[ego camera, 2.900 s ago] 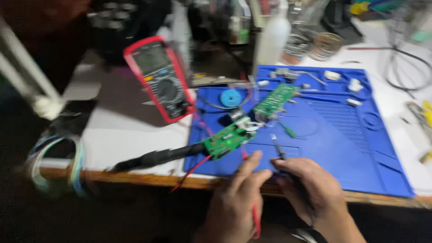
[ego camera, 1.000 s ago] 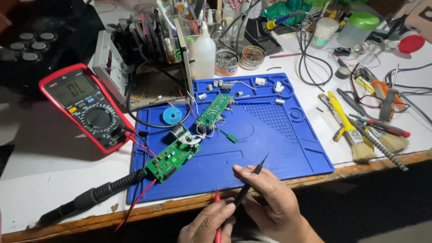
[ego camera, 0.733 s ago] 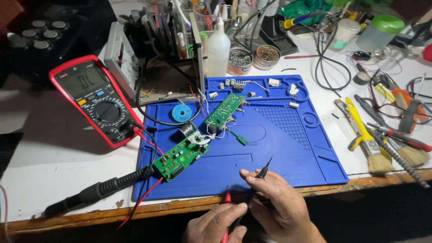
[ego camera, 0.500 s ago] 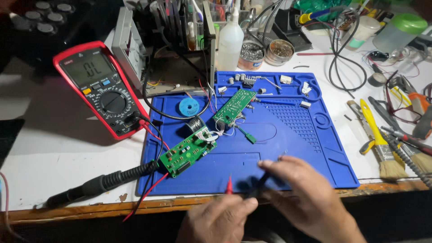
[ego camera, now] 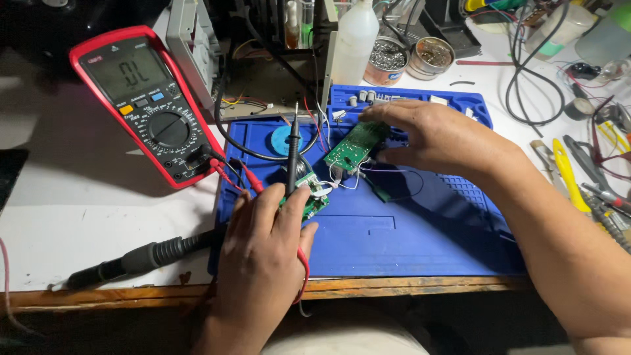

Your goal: The person uses a multimeter to test a green circuit board with a digital display. They touch the probes to various points on the board, checking for continuity and voltage, while the multimeter display shows changing readings. The person also handles a second circuit board and various wires on the workbench.

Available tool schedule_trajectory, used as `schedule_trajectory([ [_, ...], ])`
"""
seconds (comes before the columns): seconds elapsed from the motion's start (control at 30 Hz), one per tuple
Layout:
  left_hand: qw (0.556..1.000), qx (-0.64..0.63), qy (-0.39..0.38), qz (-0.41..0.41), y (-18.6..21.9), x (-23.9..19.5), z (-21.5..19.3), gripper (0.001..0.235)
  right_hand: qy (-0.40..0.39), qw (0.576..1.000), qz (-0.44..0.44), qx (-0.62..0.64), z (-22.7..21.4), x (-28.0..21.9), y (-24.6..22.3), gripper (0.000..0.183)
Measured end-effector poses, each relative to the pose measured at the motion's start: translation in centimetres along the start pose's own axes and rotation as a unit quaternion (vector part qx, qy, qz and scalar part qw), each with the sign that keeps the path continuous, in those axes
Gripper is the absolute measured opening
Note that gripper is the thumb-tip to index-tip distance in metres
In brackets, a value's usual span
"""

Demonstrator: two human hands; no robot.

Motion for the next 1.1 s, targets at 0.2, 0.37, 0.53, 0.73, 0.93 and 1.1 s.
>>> schedule_trajectory([
  [0.2,0.994,0.078,-0.059,0.039,-1.3,0.9,2.0,0.07,0.008,0.996,-0.089,-0.023,1.7,0.1,-0.9,0.065],
  [0.37,0.986,0.15,-0.071,0.003,-3.0,0.9,1.5,0.074,0.026,0.997,-0.057,-0.041,0.9,-0.6,-0.6,0.065],
  [0.53,0.989,0.096,-0.109,0.005,-2.9,1.8,1.0,0.072,0.007,0.998,-0.009,-0.056,1.1,-2.1,0.6,0.068],
  [0.73,0.996,0.009,-0.077,0.05,-0.4,7.2,-1.7,0.047,0.011,0.985,0.166,0.041,0.5,-2.8,1.7,0.067],
  [0.93,0.988,-0.07,-0.088,0.108,0.5,13.0,0.6,0.04,0.048,0.979,0.154,0.121,0.7,-2.8,2.0,0.055],
  [1.1,0.974,-0.11,-0.017,0.199,0.2,13.4,0.5,0.028,0.06,0.977,0.156,0.134,0.8,-2.8,2.2,0.044],
])
Point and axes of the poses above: each hand's wrist, its own x-axis towards the middle knuckle, its own z-axis out of the palm, y = z × x, the point moved 9 cm from there along x, towards the middle knuckle, and after that the axes turned 13 degrees about x, right-handed, at the moved point
